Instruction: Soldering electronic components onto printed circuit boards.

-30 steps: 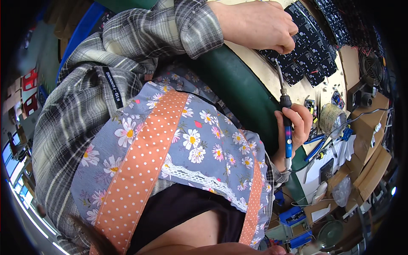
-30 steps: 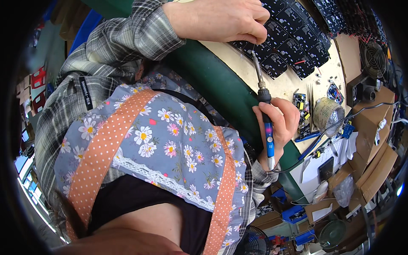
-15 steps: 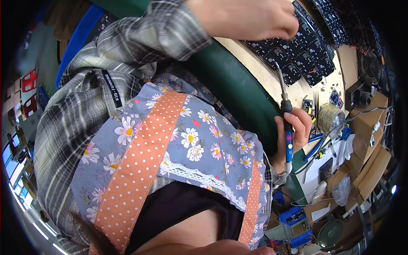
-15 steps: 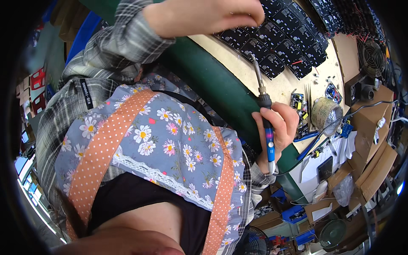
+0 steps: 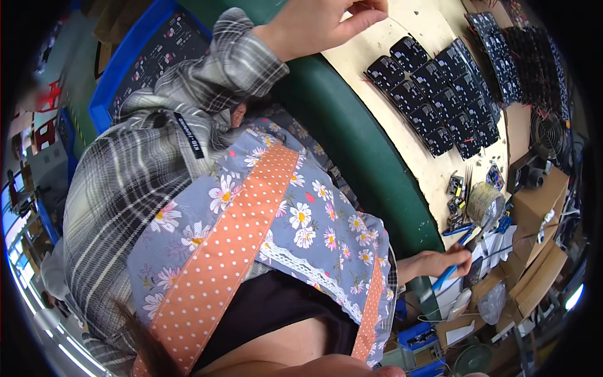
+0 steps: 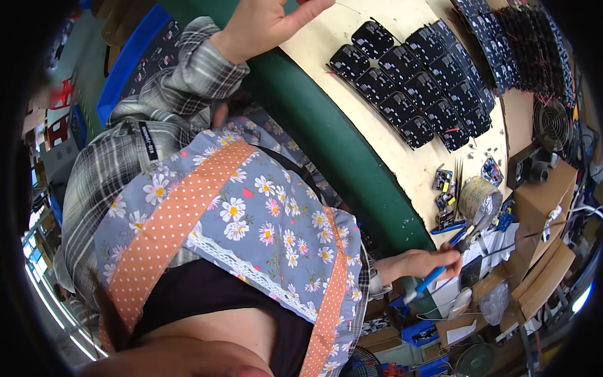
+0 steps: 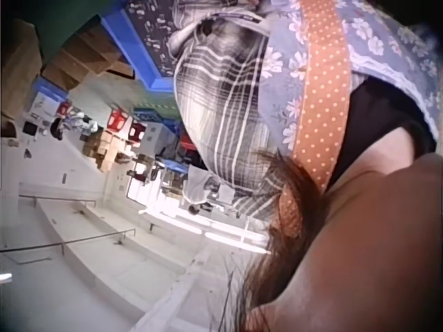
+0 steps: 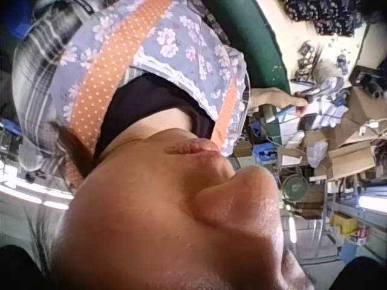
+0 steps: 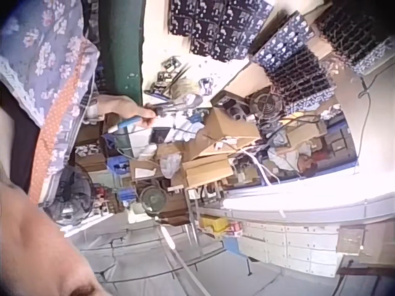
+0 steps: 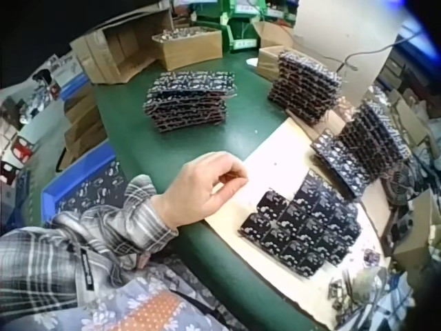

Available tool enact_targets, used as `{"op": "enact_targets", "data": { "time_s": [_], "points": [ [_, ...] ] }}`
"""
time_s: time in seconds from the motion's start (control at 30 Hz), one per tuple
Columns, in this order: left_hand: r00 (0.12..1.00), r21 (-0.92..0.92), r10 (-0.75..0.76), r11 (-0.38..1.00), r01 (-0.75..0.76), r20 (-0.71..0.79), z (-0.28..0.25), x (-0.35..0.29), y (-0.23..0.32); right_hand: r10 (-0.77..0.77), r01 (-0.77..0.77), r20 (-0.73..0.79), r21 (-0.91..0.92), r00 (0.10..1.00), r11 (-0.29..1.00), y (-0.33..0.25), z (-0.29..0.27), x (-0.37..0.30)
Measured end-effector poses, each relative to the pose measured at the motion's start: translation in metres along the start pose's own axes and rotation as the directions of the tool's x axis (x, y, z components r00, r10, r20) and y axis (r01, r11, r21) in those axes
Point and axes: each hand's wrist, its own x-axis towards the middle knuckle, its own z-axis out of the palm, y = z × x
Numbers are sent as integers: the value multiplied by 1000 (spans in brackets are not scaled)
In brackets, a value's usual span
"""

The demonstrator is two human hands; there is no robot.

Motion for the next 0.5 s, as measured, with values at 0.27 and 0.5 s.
{"op": "enact_targets", "data": {
  "time_s": [0.27, 0.5],
  "points": [
    [955, -207, 148, 974, -96, 255, 43, 12, 17, -53, 1, 183, 273, 982, 962, -35, 47, -34],
    [792, 121, 263, 914, -388, 551, 62, 1, 32, -110, 5, 317, 315, 942, 949, -48, 56, -50]
  ]
}}
